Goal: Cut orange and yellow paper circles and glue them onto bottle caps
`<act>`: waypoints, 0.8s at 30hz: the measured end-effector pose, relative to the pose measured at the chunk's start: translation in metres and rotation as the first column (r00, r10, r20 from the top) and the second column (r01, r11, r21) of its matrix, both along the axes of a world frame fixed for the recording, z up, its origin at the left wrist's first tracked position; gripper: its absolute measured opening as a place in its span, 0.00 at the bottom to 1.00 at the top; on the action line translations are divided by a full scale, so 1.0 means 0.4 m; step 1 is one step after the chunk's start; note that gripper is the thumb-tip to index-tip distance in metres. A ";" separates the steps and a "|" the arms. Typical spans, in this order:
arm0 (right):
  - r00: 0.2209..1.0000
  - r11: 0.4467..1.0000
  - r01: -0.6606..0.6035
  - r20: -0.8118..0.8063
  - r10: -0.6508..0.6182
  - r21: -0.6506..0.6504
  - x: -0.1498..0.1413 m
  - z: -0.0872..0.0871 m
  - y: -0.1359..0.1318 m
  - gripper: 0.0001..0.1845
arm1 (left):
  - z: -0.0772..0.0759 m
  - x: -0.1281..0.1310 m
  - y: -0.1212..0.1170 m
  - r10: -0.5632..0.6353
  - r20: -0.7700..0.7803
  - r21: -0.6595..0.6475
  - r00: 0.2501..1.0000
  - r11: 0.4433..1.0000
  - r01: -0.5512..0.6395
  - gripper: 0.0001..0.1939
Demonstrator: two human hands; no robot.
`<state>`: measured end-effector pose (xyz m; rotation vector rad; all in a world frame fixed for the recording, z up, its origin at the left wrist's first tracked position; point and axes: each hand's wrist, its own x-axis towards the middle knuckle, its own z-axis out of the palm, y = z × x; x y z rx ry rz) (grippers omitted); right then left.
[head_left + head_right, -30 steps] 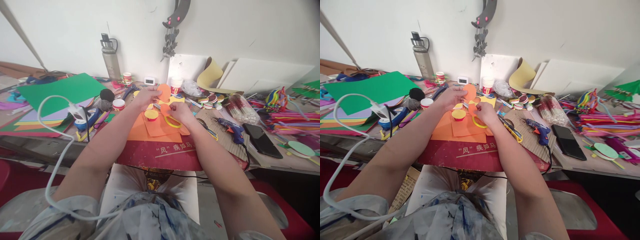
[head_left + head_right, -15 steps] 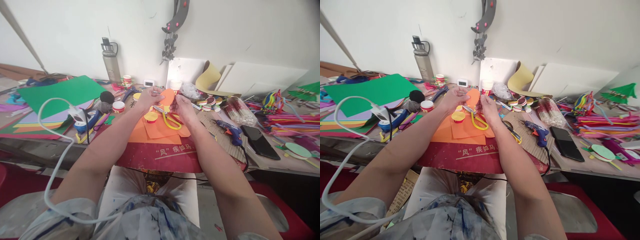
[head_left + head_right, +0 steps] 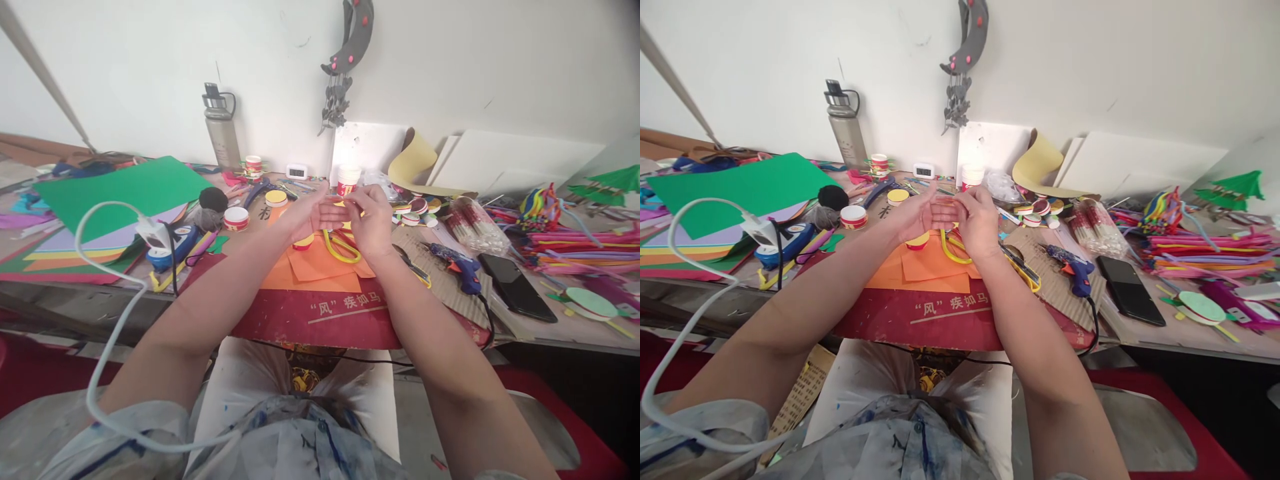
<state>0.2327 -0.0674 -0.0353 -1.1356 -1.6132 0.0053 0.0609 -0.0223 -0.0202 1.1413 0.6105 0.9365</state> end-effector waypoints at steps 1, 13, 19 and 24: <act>1.000 1.000 -0.013 0.009 0.013 -0.001 0.000 0.001 0.000 0.11 | -0.001 0.001 -0.002 0.008 0.034 0.001 0.999 1.000 -0.008 0.19; 0.921 0.965 -0.126 -0.388 0.027 -0.231 -0.024 -0.011 0.020 0.10 | -0.003 -0.003 -0.008 0.161 0.013 0.161 0.987 0.974 -0.161 0.15; 0.808 0.930 -0.210 -0.589 -0.008 -0.302 -0.009 -0.012 0.040 0.14 | -0.005 -0.002 -0.003 0.187 0.020 0.100 0.982 0.977 -0.188 0.17; 0.923 0.866 -0.163 -0.384 -0.036 -0.473 0.023 -0.002 0.044 0.14 | -0.001 -0.017 0.022 0.382 0.036 0.016 0.923 0.924 -0.383 0.13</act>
